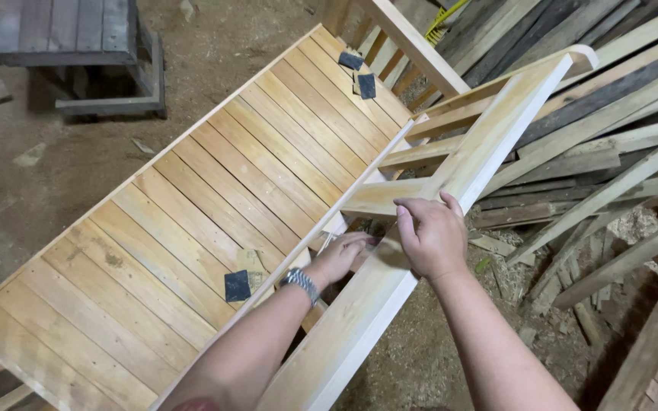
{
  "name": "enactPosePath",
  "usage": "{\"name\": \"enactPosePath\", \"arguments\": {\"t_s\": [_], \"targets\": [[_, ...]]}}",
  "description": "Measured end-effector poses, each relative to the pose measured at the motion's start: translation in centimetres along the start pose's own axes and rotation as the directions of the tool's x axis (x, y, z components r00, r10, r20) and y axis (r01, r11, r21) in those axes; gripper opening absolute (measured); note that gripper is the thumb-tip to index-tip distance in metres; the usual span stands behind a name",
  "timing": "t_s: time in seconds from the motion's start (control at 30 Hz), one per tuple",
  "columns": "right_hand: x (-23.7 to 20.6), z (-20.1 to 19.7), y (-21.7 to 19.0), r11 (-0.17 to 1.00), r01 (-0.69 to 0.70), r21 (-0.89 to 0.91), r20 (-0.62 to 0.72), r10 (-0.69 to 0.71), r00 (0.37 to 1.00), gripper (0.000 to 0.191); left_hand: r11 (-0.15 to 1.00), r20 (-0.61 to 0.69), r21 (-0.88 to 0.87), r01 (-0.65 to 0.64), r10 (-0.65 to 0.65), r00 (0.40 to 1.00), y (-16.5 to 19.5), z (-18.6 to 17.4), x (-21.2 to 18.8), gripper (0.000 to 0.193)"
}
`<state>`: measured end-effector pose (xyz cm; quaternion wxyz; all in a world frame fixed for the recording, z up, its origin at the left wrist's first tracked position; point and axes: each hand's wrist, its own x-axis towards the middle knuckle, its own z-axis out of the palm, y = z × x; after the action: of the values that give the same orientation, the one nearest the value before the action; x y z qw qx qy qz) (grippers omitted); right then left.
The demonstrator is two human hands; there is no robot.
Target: The person sands a wooden bench frame with sandpaper, rubbing the surfaces of the armrest, backrest rails and slats by hand. They hold the frame steady with one hand while sanding different rails and edges one after another, working along the length of the bench.
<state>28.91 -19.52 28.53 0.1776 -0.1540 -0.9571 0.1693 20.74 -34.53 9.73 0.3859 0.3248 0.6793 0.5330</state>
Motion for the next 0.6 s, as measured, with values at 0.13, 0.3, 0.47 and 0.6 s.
{"name": "enactPosePath", "arguments": {"t_s": [0.13,0.3,0.47,0.6], "targets": [[-0.1,0.0,0.0,1.0,-0.014,-0.019,0.023,0.015,1.0,0.028,0.957,-0.073,-0.124,-0.262,0.255,0.964,-0.3,0.3,-1.7,0.046],[0.1,0.0,0.2,1.0,0.02,-0.009,-0.009,-0.02,1.0,0.028,0.996,-0.002,-0.014,-0.086,0.086,0.996,-0.8,0.4,-1.3,0.052],[0.2,-0.2,0.1,1.0,-0.004,-0.011,0.014,0.005,1.0,0.028,0.968,-0.029,-0.241,-0.068,0.063,0.998,-1.3,0.0,-0.4,0.047],[0.1,-0.2,0.1,1.0,0.025,-0.005,-0.024,-0.025,0.999,0.028,0.892,0.024,-0.451,0.009,0.002,1.0,-1.7,-0.4,-1.3,0.05]]}}
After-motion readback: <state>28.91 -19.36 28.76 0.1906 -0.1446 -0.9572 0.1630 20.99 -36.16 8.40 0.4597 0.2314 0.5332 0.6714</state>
